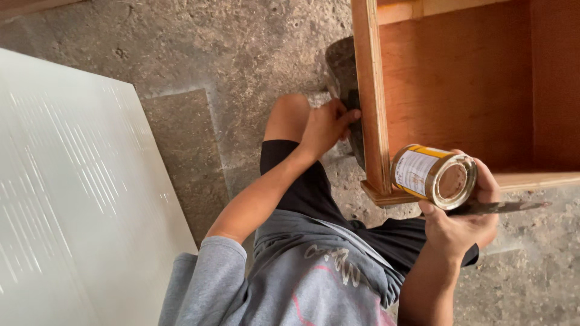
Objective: The person sits on the floor and applies a brown wood stain to the interior of a wooden drawer using a small putty knife. They scoop the stain from a can and spread it along the inner edges and corners of the drawer.
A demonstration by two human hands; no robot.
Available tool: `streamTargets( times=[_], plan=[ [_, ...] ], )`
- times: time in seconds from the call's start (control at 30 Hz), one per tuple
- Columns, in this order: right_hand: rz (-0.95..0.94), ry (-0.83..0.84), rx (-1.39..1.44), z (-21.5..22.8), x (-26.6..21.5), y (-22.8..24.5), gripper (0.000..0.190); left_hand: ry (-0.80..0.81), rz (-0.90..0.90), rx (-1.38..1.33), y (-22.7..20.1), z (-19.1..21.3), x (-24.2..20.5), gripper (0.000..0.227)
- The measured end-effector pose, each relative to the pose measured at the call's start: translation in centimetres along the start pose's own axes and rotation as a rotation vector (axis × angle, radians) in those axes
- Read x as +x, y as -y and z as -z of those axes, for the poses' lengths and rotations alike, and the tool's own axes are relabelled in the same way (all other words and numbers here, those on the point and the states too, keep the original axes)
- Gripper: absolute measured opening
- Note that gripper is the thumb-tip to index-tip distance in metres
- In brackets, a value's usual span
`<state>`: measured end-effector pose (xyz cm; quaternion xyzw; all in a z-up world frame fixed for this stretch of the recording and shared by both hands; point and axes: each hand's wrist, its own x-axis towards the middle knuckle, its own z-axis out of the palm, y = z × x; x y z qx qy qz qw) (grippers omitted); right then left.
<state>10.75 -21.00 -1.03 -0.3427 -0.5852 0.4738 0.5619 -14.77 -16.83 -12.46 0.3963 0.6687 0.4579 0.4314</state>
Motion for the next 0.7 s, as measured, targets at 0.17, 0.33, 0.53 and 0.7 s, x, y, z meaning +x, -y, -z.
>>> streamTargets(
  times=[0.17, 0.33, 0.53, 0.7],
  plan=[
    [-0.013, 0.026, 0.013, 0.1, 0.3, -0.3, 0.084, 0.016, -0.218, 0.157, 0.5, 1.7, -1.1, 0.043],
    [-0.042, 0.019, -0.037, -0.5, 0.6, 0.6, 0.087, 0.018, -0.481, 0.429, -1.9, 3.6, -2.3, 0.025],
    [-0.186, 0.059, 0.056, 0.0, 0.7, 1.6, 0.09, 0.174, -0.86, 0.216, -11.5, 3.7, -6.5, 0.08],
    [-0.172, 0.054, 0.013, -0.1, 1.5, 2.9, 0.092, 0.672, -0.904, 0.216, -16.4, 0.2, -5.4, 0.096]
  ],
)
